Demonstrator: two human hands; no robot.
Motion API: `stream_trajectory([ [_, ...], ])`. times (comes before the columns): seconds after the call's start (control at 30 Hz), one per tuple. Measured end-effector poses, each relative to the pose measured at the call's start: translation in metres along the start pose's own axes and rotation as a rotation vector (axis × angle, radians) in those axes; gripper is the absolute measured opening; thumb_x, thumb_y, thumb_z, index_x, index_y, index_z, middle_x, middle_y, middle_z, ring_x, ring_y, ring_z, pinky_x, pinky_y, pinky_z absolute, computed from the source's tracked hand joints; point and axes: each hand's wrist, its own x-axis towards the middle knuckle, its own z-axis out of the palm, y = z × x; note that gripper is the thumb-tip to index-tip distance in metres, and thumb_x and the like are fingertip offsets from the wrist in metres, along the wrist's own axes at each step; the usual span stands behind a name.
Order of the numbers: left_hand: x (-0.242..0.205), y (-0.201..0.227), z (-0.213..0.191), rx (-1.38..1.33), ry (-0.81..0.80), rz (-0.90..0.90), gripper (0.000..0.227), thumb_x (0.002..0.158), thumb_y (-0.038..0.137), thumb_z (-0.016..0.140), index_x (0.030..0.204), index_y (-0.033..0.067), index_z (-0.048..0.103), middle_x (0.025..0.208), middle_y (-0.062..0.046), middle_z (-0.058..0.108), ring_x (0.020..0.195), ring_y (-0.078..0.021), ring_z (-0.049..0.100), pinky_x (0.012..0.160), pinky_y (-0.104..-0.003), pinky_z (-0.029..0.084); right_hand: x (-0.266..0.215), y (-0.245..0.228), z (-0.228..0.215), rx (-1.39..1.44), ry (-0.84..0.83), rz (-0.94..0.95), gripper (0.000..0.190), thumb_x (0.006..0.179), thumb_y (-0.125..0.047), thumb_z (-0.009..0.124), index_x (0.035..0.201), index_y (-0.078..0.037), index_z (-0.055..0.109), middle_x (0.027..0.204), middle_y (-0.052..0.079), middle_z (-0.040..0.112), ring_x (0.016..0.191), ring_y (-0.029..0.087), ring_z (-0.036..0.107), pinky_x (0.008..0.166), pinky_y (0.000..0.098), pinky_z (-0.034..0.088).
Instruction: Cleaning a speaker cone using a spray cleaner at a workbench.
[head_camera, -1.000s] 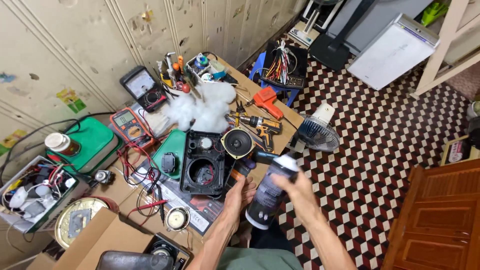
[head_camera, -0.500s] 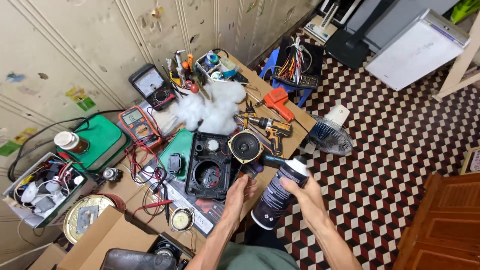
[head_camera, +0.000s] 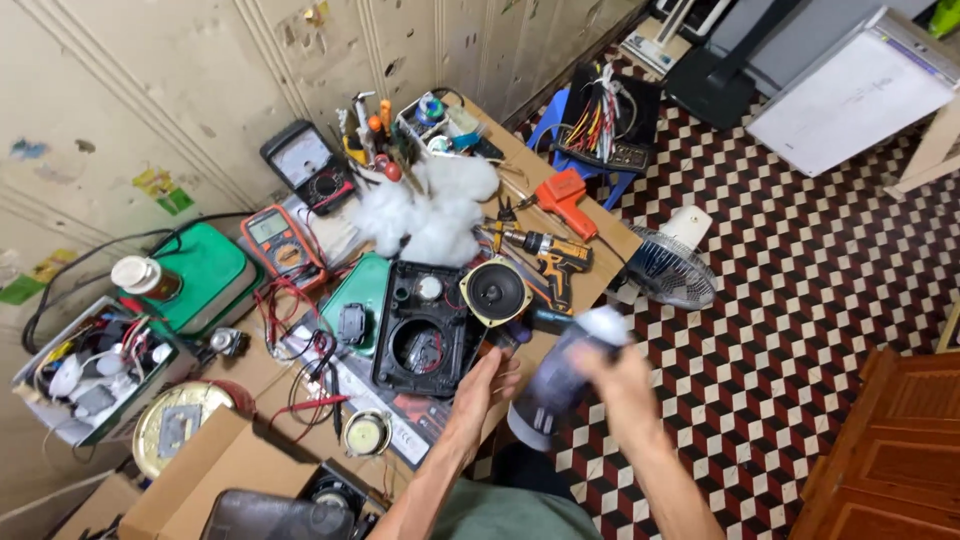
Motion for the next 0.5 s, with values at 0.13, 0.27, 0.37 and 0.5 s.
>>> stream_trajectory([
  [0.13, -0.012, 0.007, 0.007, -0.008, -0.063, 0.070, 0.059, 0.100, 0.051, 0.049, 0.136, 0.0059, 0.065, 0.127, -0.008, 0.071, 0.112, -0.0168, 0.066, 0.098, -0.031, 0.051, 0.019, 0.027, -0.011, 0.518, 0.294, 0.089, 0.057, 0.093, -0.040, 0.072, 0.117, 0.009, 0.053, 0.108, 0.017, 0.066, 0.106, 0.029, 0.066, 0.102, 0.0469, 0.057],
  [0.27, -0.027, 0.013, 0.012, -0.007, -0.079, -0.058, 0.065, 0.097, 0.058, 0.045, 0.138, 0.0107, 0.062, 0.132, -0.004, 0.070, 0.116, -0.0140, 0.065, 0.102, -0.030, 0.049, -0.001, -0.004, -0.005, 0.357, 0.195, 0.042, 0.068, 0.080, -0.040, 0.076, 0.129, 0.001, 0.055, 0.118, 0.014, 0.064, 0.116, 0.029, 0.061, 0.108, 0.0520, 0.045],
  [0.37, -0.027, 0.008, 0.006, 0.001, -0.090, -0.061, 0.069, 0.097, 0.060, 0.044, 0.139, 0.0090, 0.063, 0.133, -0.005, 0.070, 0.116, -0.0149, 0.064, 0.102, -0.031, 0.048, -0.005, 0.018, -0.003, 0.374, 0.209, 0.059, 0.067, 0.080, -0.041, 0.075, 0.128, 0.001, 0.055, 0.119, 0.018, 0.064, 0.118, 0.029, 0.060, 0.110, 0.0546, 0.041],
  [0.5, -0.031, 0.007, 0.008, -0.019, -0.091, -0.070, 0.072, 0.096, 0.061, 0.044, 0.140, 0.0067, 0.061, 0.133, -0.007, 0.069, 0.116, -0.0178, 0.066, 0.102, -0.033, 0.050, 0.004, 0.043, -0.027, 0.537, 0.358, 0.132, 0.065, 0.089, -0.045, 0.075, 0.117, 0.010, 0.057, 0.116, 0.018, 0.067, 0.116, 0.030, 0.061, 0.116, 0.0548, 0.045],
])
